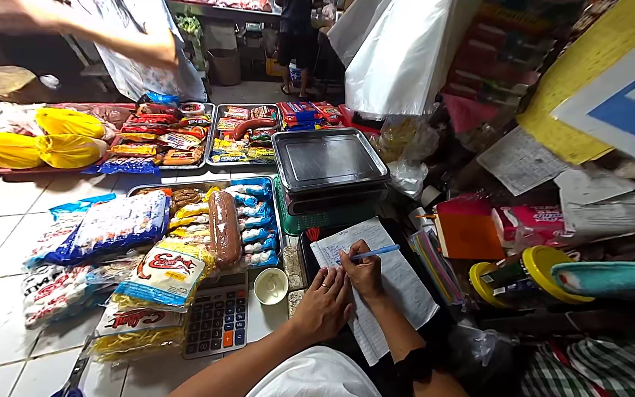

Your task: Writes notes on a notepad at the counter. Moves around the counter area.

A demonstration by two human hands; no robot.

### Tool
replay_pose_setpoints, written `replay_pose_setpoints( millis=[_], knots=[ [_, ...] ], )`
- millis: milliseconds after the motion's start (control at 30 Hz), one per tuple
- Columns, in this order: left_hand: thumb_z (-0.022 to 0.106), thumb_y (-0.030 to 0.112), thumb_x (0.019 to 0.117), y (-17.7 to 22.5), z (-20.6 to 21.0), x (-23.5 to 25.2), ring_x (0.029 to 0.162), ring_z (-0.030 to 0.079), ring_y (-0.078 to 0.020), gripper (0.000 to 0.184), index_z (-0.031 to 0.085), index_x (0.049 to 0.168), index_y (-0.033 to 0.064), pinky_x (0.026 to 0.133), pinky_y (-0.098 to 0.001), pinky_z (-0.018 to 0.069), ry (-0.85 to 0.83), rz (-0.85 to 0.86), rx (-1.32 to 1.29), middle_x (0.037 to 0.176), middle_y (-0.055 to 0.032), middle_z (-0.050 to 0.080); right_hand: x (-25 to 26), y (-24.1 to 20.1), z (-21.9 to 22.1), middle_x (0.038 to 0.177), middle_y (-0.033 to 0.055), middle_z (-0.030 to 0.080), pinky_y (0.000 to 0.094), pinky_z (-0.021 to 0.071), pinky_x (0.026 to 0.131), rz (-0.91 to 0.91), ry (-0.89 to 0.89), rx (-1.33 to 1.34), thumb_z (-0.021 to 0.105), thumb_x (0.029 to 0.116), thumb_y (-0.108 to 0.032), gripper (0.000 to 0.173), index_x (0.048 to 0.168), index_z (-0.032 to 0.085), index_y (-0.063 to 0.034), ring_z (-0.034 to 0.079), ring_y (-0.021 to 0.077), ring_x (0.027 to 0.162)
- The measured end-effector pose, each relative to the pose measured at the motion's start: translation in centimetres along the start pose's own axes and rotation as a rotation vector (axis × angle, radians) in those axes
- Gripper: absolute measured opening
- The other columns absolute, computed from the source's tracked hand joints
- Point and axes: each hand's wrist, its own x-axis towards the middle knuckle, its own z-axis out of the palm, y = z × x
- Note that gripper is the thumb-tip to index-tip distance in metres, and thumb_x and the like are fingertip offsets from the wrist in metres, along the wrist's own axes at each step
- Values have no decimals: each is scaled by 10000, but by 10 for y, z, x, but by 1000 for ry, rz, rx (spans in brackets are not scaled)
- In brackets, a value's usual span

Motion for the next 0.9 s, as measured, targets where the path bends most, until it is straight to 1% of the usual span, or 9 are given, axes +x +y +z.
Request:
replay_pose_setpoints(
  millis=[167,267,567,633,767,900],
  knots=[
    [347,371,1054,0,0,0,1307,605,-341,574,615,1367,-28,1132,-525,403,0,0,10,1410,-202,618,0,0,0,622,-56,501,117,370,496,-5,4,-1,705,844,-64,154,788,564,-38,432,-41,515],
    [362,367,1056,1,1,0,1311,598,-364,571,612,1363,-44,1130,-551,401,5,-10,-29,1417,-220,607,1,0,0,628,-44,513,121,382,501,1,9,-7,709,842,-66,148,791,578,-23,444,-35,520],
    [358,370,1052,0,2,-1,1301,609,-341,567,626,1354,-28,1128,-528,407,25,6,15,1407,-203,620,0,1,0,625,-55,514,115,380,496,-4,25,17,713,840,-65,154,787,572,-35,443,-44,516],
    [347,374,1055,0,2,0,1303,608,-332,571,623,1363,-20,1130,-520,406,26,13,28,1418,-193,615,-1,1,-1,628,-69,511,107,375,496,-6,49,25,711,838,-59,163,782,557,-52,440,-52,518],
    [342,367,1059,1,1,0,1322,592,-345,571,608,1378,-24,1138,-529,394,0,-2,1,1430,-203,603,-2,1,0,621,-42,501,117,362,499,-28,44,-34,690,825,-55,147,759,561,-34,434,-36,522],
    [335,379,1059,0,2,0,1324,591,-333,576,611,1381,-12,1143,-514,394,9,2,19,1440,-194,597,-1,0,-1,624,-54,504,106,365,497,-24,82,-31,699,837,-53,163,766,553,-40,435,-50,521]
  ],
)
